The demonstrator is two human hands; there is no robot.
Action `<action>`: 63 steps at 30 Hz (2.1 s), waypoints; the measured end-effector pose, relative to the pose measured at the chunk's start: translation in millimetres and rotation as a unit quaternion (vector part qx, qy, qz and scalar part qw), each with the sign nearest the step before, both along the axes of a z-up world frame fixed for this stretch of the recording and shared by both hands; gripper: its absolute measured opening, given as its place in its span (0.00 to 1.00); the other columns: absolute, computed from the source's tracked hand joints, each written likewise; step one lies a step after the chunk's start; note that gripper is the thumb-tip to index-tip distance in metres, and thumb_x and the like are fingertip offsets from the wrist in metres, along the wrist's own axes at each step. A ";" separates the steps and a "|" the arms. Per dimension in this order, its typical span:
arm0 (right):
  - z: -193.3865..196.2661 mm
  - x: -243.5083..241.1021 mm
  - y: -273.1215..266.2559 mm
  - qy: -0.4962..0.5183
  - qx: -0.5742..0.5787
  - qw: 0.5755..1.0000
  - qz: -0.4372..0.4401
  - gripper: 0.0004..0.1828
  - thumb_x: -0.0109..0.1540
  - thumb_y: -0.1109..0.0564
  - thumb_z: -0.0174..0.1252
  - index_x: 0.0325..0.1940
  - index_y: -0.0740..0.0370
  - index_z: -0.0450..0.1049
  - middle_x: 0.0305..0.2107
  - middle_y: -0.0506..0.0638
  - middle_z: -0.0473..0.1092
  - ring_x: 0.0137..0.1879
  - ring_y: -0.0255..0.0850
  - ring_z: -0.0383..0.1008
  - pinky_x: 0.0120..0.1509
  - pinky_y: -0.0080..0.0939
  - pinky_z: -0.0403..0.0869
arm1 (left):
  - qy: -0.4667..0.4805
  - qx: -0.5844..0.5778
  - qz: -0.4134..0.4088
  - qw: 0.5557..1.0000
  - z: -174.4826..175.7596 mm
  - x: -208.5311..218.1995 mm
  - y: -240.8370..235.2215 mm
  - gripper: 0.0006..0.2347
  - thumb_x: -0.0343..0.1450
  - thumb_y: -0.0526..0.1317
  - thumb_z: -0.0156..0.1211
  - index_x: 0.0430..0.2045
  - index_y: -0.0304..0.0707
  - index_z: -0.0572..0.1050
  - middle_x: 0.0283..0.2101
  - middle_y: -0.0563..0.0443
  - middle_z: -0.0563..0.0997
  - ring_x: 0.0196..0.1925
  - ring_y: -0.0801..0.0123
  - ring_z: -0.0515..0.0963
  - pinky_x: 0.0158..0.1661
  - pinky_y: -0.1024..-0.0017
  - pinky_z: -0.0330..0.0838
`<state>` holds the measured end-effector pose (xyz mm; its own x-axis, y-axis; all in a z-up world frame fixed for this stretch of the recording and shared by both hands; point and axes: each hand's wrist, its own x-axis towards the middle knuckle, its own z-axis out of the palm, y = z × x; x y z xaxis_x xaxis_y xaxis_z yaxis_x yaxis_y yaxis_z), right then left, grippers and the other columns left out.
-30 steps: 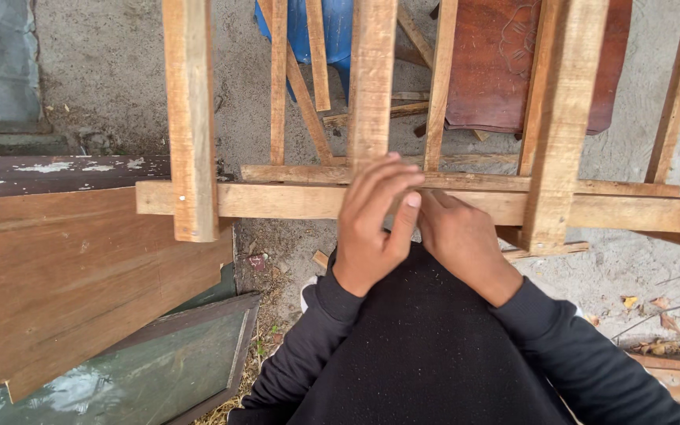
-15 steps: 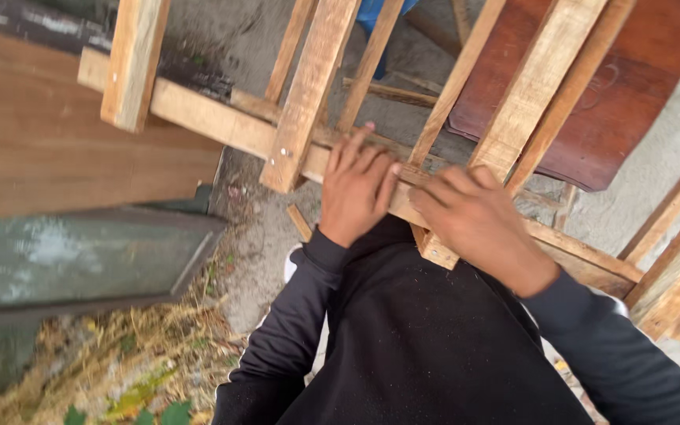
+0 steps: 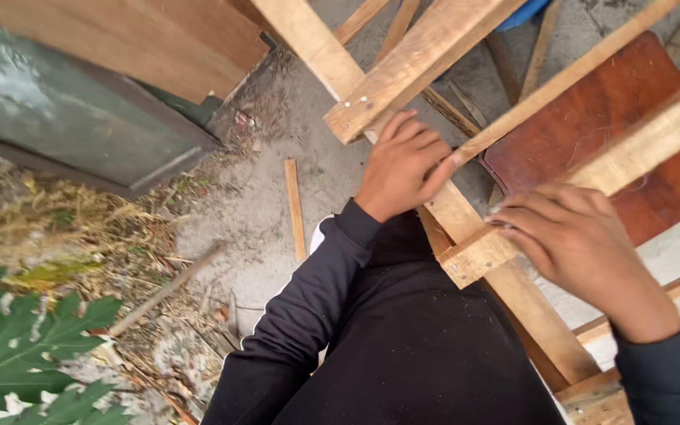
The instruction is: The person sands the surface and edges of a wooden structure by hand with a piece of sandpaper.
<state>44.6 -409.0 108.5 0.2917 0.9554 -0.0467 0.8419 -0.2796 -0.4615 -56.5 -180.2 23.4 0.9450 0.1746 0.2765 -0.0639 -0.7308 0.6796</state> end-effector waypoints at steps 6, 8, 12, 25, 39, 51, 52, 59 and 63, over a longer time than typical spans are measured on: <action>-10.3 28.6 -15.1 0.012 -0.176 0.983 -0.051 0.09 0.65 0.45 0.63 0.40 0.49 0.80 0.35 0.43 0.76 0.45 0.37 0.72 0.58 0.42 0.67 | -0.022 -0.029 0.095 0.995 -2.2 13.8 -18.6 0.08 0.74 0.43 0.60 0.28 0.42 0.82 0.32 0.53 0.82 0.42 0.62 0.79 0.65 0.56 0.67; -12.1 15.8 -15.6 0.058 -0.139 0.988 -0.021 0.09 0.64 0.46 0.61 0.41 0.51 0.80 0.34 0.44 0.76 0.44 0.37 0.73 0.59 0.41 0.68 | -0.018 -0.047 0.106 0.993 -6.0 14.3 -19.6 0.09 0.75 0.43 0.60 0.29 0.40 0.82 0.33 0.52 0.82 0.41 0.62 0.79 0.65 0.57 0.68; -9.7 21.6 -11.7 0.050 -0.065 0.995 0.052 0.08 0.63 0.49 0.60 0.41 0.52 0.81 0.34 0.44 0.77 0.44 0.40 0.75 0.68 0.50 0.65 | -0.014 -0.044 0.089 0.995 -10.5 14.2 -18.1 0.09 0.75 0.43 0.60 0.30 0.39 0.82 0.33 0.51 0.82 0.41 0.61 0.79 0.64 0.55 0.68; -3.7 69.6 -27.0 0.060 -0.132 0.989 -0.028 0.05 0.65 0.54 0.60 0.40 0.56 0.79 0.43 0.49 0.79 0.51 0.42 0.80 0.63 0.42 0.73 | -0.015 -0.170 0.024 0.985 14.5 -8.3 -57.6 0.07 0.77 0.39 0.57 0.36 0.37 0.80 0.43 0.49 0.83 0.61 0.58 0.79 0.69 0.59 0.68; 15.9 110.6 -34.3 -0.107 -0.049 0.990 -0.074 0.08 0.65 0.55 0.60 0.40 0.61 0.82 0.38 0.55 0.79 0.44 0.44 0.80 0.74 0.48 0.72 | -0.052 -0.005 0.036 0.998 13.7 -0.2 -63.6 0.05 0.72 0.36 0.62 0.26 0.36 0.78 0.32 0.49 0.81 0.40 0.60 0.79 0.52 0.65 0.72; -8.4 139.2 -53.6 -0.064 -0.178 0.980 -0.064 0.09 0.67 0.50 0.59 0.37 0.53 0.82 0.29 0.52 0.77 0.35 0.39 0.79 0.67 0.39 0.78 | -0.036 -0.014 0.025 0.999 10.9 -2.8 -62.4 0.08 0.71 0.36 0.64 0.21 0.36 0.79 0.26 0.50 0.79 0.32 0.62 0.76 0.49 0.66 0.73; -4.3 153.5 -52.5 -0.099 -0.175 0.976 -0.082 0.09 0.67 0.51 0.59 0.38 0.54 0.82 0.30 0.53 0.78 0.36 0.40 0.79 0.70 0.43 0.75 | -0.037 -0.017 0.026 0.999 10.9 -1.9 -62.4 0.07 0.71 0.36 0.64 0.22 0.36 0.79 0.26 0.50 0.79 0.32 0.62 0.76 0.48 0.66 0.73; -21.5 121.3 -40.1 0.063 -0.049 0.997 0.022 0.11 0.70 0.53 0.56 0.38 0.56 0.80 0.34 0.54 0.79 0.38 0.36 0.80 0.76 0.50 0.68 | -0.039 -0.030 0.034 0.998 12.8 2.8 -59.0 0.06 0.70 0.35 0.64 0.22 0.35 0.79 0.27 0.50 0.80 0.32 0.62 0.76 0.44 0.69 0.72; -31.7 139.7 -69.7 0.008 -0.107 0.994 0.022 0.09 0.62 0.51 0.61 0.38 0.56 0.82 0.35 0.52 0.80 0.38 0.39 0.79 0.57 0.46 0.72 | -0.044 -0.024 0.038 0.998 12.5 7.1 -59.0 0.06 0.69 0.35 0.65 0.20 0.36 0.79 0.26 0.50 0.79 0.31 0.62 0.76 0.46 0.68 0.73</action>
<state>184.3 -478.7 76.8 0.2483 0.9345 -0.2550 0.8486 -0.3368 -0.4079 -49.5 -239.2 35.9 0.9014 0.2592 0.3468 -0.0704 -0.7026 0.7081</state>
